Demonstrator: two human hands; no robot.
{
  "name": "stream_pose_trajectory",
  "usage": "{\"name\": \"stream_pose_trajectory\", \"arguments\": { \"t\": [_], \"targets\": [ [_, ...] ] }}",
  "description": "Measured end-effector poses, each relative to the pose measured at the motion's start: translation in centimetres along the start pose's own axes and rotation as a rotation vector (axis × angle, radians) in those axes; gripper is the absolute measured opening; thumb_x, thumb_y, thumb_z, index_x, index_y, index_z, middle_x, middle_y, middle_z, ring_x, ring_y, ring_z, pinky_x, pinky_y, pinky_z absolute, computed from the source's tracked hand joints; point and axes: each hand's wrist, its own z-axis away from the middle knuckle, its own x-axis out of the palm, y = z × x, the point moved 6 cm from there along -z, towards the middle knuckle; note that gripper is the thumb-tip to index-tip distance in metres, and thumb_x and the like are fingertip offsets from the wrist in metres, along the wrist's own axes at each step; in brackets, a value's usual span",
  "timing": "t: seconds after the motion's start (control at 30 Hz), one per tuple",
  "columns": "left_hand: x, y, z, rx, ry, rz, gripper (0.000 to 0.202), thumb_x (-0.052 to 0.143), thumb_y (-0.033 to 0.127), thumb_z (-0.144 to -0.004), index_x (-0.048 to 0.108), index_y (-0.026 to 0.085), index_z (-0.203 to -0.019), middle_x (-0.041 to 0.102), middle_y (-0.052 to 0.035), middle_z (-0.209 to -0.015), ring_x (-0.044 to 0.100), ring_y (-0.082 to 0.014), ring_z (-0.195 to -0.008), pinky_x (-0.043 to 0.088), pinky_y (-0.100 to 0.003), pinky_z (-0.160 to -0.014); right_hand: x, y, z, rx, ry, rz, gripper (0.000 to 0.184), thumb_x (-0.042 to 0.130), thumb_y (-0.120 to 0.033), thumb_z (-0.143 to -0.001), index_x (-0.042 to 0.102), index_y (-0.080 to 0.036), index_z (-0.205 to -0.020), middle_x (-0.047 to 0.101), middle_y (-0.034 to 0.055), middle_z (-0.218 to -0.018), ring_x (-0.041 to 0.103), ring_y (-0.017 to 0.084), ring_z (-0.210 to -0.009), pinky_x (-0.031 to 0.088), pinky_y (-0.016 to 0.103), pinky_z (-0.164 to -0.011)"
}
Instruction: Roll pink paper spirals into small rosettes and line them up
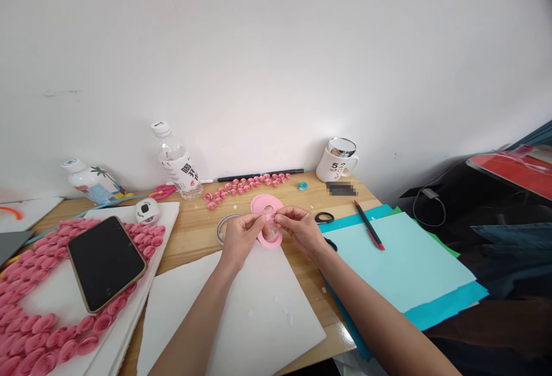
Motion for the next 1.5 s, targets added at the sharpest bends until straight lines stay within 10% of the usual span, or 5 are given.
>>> {"name": "stream_pose_trajectory", "arguments": {
  "t": [0.27,1.5],
  "targets": [
    [-0.25,-0.09,-0.07,-0.003,0.025,0.005,0.029,0.056,0.031,-0.074,0.058,0.014,-0.051,0.056,0.0014,-0.051,0.047,-0.009,-0.051,0.036,-0.02,-0.053,0.3,0.13,0.03,0.029,-0.024,-0.023,0.02,0.074,-0.026,-0.06,0.071,-0.019,-0.079,0.07,0.0027,-0.085,0.062,0.013,-0.077,0.045,0.029,-0.084],
    [0.13,0.19,0.1,-0.026,-0.007,0.051,0.029,0.058,0.033,-0.071,0.058,0.014,-0.05,0.058,0.0001,-0.05,0.052,-0.01,-0.049,0.042,-0.021,-0.053,0.14,-0.36,0.0,-0.032,-0.015,-0.013,0.011,0.076,-0.025,-0.059,0.067,-0.02,-0.065,0.062,-0.0029,-0.061,0.053,0.007,-0.057,0.045,0.022,-0.059]
  ]
}}
